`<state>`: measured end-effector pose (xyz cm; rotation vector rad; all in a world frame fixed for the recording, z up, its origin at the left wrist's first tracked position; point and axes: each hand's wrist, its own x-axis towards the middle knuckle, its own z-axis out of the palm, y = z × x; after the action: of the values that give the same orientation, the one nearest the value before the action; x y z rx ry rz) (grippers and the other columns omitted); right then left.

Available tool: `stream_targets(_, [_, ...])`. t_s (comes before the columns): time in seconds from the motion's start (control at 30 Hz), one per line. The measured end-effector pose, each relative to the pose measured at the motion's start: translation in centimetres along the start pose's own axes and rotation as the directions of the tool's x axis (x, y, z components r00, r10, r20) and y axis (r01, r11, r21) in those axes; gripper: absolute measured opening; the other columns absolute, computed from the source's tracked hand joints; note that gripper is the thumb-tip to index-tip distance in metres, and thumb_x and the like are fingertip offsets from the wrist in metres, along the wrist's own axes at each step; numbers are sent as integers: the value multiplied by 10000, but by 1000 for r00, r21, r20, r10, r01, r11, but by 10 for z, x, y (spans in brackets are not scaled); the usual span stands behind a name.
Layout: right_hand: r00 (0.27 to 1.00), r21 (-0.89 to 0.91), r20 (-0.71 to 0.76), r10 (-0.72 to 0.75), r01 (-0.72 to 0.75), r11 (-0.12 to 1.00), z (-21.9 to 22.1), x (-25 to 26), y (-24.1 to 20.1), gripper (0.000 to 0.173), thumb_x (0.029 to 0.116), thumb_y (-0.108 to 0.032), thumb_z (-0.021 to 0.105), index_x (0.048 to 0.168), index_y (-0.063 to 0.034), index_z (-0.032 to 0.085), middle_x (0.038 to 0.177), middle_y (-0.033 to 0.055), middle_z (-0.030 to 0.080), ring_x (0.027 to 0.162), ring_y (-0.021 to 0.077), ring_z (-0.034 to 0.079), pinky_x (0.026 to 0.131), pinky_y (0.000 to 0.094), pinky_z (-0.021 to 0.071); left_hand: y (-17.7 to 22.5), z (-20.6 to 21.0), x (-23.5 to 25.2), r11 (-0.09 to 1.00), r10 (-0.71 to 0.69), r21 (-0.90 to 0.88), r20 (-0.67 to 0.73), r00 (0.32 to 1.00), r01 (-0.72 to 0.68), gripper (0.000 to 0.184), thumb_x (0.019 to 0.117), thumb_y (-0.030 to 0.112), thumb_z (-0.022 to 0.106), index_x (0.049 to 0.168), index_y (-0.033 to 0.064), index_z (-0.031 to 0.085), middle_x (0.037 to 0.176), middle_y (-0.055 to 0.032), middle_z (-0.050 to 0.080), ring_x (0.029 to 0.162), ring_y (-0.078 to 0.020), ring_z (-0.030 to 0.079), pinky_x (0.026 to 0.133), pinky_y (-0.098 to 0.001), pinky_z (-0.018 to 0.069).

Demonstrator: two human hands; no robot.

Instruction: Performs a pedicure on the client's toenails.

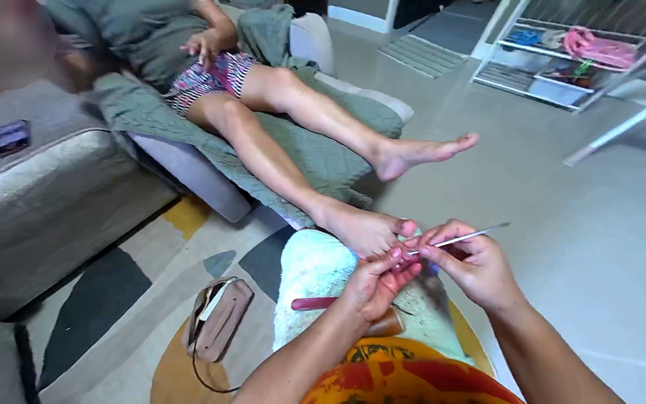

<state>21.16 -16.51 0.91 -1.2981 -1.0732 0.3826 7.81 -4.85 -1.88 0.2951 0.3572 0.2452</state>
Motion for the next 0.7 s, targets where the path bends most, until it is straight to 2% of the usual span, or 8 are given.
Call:
stream_targets(0.17, [999, 32, -19, 39, -38, 999, 0, -4, 5, 87, 928, -52, 714, 983, -56, 647, 1003, 69, 761, 931, 161, 744, 818, 295, 624, -1, -2, 2, 999, 18, -45, -47, 999, -21, 78, 982, -43, 575, 1003, -31, 649, 953, -166, 721, 876, -232, 737, 867, -353, 617])
stream_targets(0.33, [998, 44, -23, 61, -60, 997, 2, -5, 6, 91, 935, -33, 702, 986, -58, 631, 1010, 69, 759, 916, 143, 740, 778, 266, 617, 1, -5, 1, 997, 21, -74, -56, 998, -25, 64, 956, -66, 609, 999, -34, 643, 954, -171, 717, 873, -222, 737, 864, -339, 618])
stream_targets(0.43, [995, 61, -48, 87, -84, 995, 6, -4, 9, 92, 932, -4, 688, 981, -54, 627, 995, 62, 752, 868, 121, 732, 729, 242, 609, 1, -4, 1, 997, 25, -68, -70, 997, -30, 70, 962, -70, 596, 1003, -35, 640, 950, -167, 717, 867, -218, 739, 860, -334, 619])
stream_targets(0.6, [997, 90, -39, 70, -66, 994, 5, -7, 8, 93, 936, -3, 688, 986, -49, 624, 1017, 82, 754, 908, 151, 741, 767, 270, 621, 2, -5, 1, 997, 30, -65, -73, 997, -34, 72, 979, -61, 576, 1020, -37, 630, 959, -176, 718, 870, -230, 739, 866, -346, 618])
stream_targets(0.7, [993, 93, -68, 93, -87, 992, 8, -9, 9, 100, 934, 9, 682, 984, -48, 616, 1003, 77, 752, 858, 133, 736, 726, 252, 614, 1, -5, 1, 998, 30, -53, -69, 997, -34, 82, 987, -55, 562, 1015, -37, 637, 951, -170, 718, 862, -218, 738, 863, -333, 617])
